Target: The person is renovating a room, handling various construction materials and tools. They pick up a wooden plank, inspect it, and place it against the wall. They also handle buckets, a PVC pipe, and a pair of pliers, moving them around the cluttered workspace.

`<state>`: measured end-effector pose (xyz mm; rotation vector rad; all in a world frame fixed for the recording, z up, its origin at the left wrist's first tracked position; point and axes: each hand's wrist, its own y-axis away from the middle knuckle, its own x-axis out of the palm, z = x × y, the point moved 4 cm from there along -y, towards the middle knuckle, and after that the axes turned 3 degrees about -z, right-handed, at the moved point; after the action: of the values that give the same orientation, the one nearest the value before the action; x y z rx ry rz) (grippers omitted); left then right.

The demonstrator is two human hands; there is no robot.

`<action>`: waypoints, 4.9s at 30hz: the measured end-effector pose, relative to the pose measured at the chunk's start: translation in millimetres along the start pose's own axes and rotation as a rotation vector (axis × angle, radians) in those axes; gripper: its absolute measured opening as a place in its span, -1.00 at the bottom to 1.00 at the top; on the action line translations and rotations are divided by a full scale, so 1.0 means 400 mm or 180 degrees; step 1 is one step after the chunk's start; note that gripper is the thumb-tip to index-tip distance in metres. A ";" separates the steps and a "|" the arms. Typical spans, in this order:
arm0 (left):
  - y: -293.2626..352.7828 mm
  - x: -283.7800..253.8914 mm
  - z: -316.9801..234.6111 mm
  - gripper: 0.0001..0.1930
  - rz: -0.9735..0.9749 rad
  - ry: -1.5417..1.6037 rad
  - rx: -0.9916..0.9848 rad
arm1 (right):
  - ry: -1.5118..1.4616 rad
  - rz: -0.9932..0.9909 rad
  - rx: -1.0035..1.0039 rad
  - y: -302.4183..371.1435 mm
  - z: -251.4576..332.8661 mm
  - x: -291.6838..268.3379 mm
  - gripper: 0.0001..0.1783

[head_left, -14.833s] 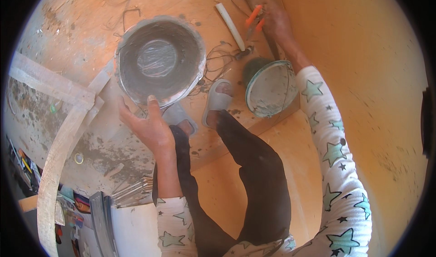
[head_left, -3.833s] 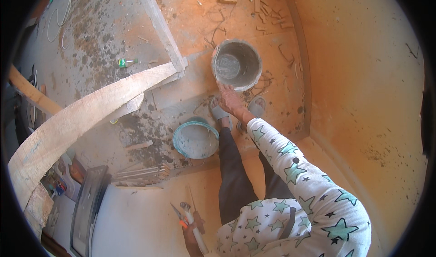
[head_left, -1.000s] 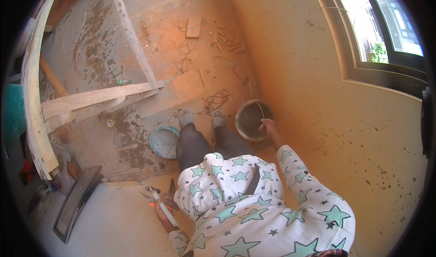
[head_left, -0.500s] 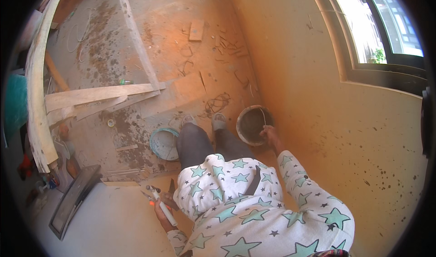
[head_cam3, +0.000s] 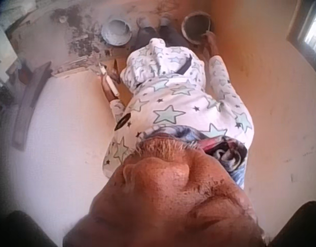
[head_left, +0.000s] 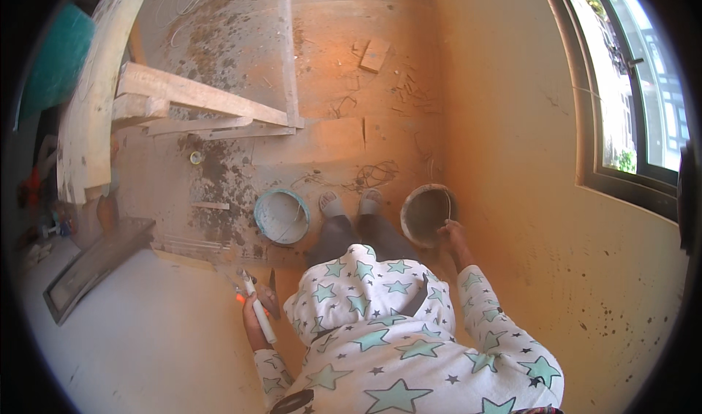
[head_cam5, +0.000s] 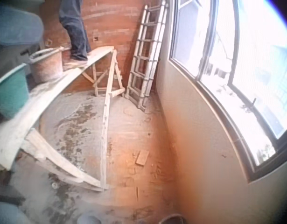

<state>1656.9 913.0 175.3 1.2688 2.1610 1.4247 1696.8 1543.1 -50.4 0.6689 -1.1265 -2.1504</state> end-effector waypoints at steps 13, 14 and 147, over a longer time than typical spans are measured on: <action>-0.061 -0.220 -0.040 -0.61 -0.0487 0.0307 0.0214 | 0.0147 0.0043 -0.0364 0.147 0.134 0.120 -0.91; -0.058 -0.218 -0.036 -0.60 -0.0516 0.0313 0.0257 | 0.0052 0.0118 -0.0407 0.143 0.143 0.133 -0.92; -0.552 -1.186 -1.650 -0.39 -0.1195 0.1123 0.1764 | 0.5667 0.0409 -0.1919 0.975 0.007 1.932 -0.74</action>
<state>1410.4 107.9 198.5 0.7075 2.9770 0.9838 1276.8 817.6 165.5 1.5362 0.4154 -0.8709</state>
